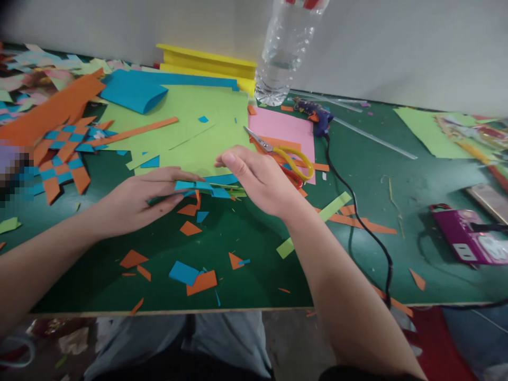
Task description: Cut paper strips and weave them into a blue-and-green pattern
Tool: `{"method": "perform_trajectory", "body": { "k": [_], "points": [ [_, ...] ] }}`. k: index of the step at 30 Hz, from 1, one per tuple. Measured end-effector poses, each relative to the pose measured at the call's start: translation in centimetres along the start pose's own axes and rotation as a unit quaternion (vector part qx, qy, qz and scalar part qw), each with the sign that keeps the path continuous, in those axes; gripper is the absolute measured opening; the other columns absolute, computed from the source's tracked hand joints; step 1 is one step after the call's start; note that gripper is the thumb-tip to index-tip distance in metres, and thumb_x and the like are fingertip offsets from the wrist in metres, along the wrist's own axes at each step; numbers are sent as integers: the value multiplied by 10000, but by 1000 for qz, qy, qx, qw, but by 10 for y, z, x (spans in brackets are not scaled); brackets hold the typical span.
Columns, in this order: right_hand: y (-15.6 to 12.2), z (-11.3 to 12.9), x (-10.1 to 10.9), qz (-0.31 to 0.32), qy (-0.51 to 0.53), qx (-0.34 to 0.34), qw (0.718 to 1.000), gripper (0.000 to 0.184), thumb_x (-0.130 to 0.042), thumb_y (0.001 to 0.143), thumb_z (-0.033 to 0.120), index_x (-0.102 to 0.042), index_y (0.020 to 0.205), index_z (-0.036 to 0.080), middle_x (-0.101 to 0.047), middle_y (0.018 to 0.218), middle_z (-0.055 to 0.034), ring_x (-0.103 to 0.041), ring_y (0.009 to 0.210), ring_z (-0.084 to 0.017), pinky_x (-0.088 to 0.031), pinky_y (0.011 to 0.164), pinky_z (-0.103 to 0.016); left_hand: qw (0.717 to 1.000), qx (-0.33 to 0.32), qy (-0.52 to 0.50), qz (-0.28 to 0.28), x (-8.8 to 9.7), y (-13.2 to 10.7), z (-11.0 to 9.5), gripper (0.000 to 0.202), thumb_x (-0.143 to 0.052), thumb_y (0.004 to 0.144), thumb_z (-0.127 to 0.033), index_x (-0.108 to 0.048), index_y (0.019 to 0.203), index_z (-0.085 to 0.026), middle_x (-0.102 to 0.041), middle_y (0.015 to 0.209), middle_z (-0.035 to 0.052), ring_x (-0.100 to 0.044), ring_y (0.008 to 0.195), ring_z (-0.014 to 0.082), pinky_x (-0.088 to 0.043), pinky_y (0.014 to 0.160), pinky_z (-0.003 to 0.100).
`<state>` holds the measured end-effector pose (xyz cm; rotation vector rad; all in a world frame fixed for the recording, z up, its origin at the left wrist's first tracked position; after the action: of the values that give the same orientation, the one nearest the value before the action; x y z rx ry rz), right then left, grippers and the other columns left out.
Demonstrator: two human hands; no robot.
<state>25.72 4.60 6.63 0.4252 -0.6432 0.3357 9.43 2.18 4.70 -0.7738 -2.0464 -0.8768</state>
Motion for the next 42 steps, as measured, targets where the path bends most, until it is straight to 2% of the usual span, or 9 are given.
{"method": "perform_trajectory", "body": {
  "k": [5, 10, 16, 19, 23, 27, 30, 36, 42],
  "points": [
    [-2, -4, 0, -3, 40, -7, 999, 596, -309, 974, 669, -710, 1053, 235, -733, 1086, -46, -666, 1079, -207, -498, 1002, -391, 997, 68, -34, -6, 7, 0, 6, 336, -437, 1010, -295, -720, 1170, -214, -725, 1013, 63, -689, 923, 192, -527, 784, 271],
    [-2, 1, -3, 34, 115, -3, 993, 574, -311, 971, 677, -699, 975, 254, -710, 987, -28, -664, 1008, -207, -535, 928, -390, 988, 130, -86, -10, 11, 1, 11, 355, -471, 987, -368, -748, 1144, -211, -728, 1025, 47, -674, 860, 184, -517, 773, 276],
    [0, 3, -2, 33, 44, -33, 998, 429, -684, 814, 601, -715, 1045, 241, -732, 1036, -43, -692, 973, -243, -581, 842, -397, 970, 211, -118, 1, 11, -4, 23, 380, -502, 951, -440, -770, 1115, -227, -700, 797, 10, -540, 597, 134, -425, 558, 252],
    [-1, -2, -3, 34, 24, -39, 998, 436, -767, 759, 534, -723, 1060, 221, -742, 1087, -60, -699, 1020, -269, -584, 872, -417, 957, 254, -138, 3, 10, -6, 29, 363, -523, 933, -441, -782, 1081, -234, -735, 815, 1, -581, 642, 143, -451, 585, 244],
    [-2, -11, -7, 50, 17, -71, 996, 411, -767, 773, 492, -720, 1069, 211, -763, 1044, -66, -721, 960, -261, -599, 809, -398, 941, 283, -183, -1, 8, -6, 33, 314, -569, 899, -413, -799, 1021, -238, -782, 940, 5, -677, 869, 205, -529, 737, 275],
    [-3, -18, -8, 38, 52, -120, 991, 405, -676, 853, 506, -685, 1105, 189, -770, 985, -81, -731, 911, -235, -601, 762, -367, 928, 305, -213, 18, 2, -8, 37, 307, -576, 882, -407, -805, 982, -230, -786, 915, 13, -688, 852, 210, -552, 769, 305],
    [-2, -18, -6, 6, 77, -113, 991, 467, -689, 848, 482, -618, 1197, 180, -740, 1121, -111, -722, 964, -229, -601, 808, -372, 928, 309, -199, 61, -5, -11, 38, 332, -554, 890, -430, -807, 984, -236, -781, 894, 23, -676, 790, 209, -550, 702, 311],
    [-1, -18, -11, 7, 71, -87, 994, 519, -700, 854, 426, -529, 1288, 199, -658, 1310, -130, -693, 1032, -231, -588, 878, -423, 933, 279, -197, 114, -10, -12, 34, 325, -559, 895, -459, -812, 955, -264, -772, 863, 18, -685, 771, 208, -542, 680, 305],
    [0, -8, -18, 5, 80, -49, 996, 563, -774, 785, 391, -552, 1261, 191, -719, 1130, -86, -689, 977, -212, -574, 889, -401, 934, 230, -216, 169, -16, -10, 25, 315, -537, 914, -423, -811, 993, -290, -774, 857, 4, -695, 746, 190, -523, 633, 268]
  ]
}}
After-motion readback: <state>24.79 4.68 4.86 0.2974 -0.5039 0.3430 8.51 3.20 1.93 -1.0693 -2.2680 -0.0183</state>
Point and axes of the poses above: each hand's wrist, its own y-axis towards the middle knuckle, its own x-axis out of the back of the hand, z = x × y, the point moved 8 cm from there along y, towards the middle knuckle
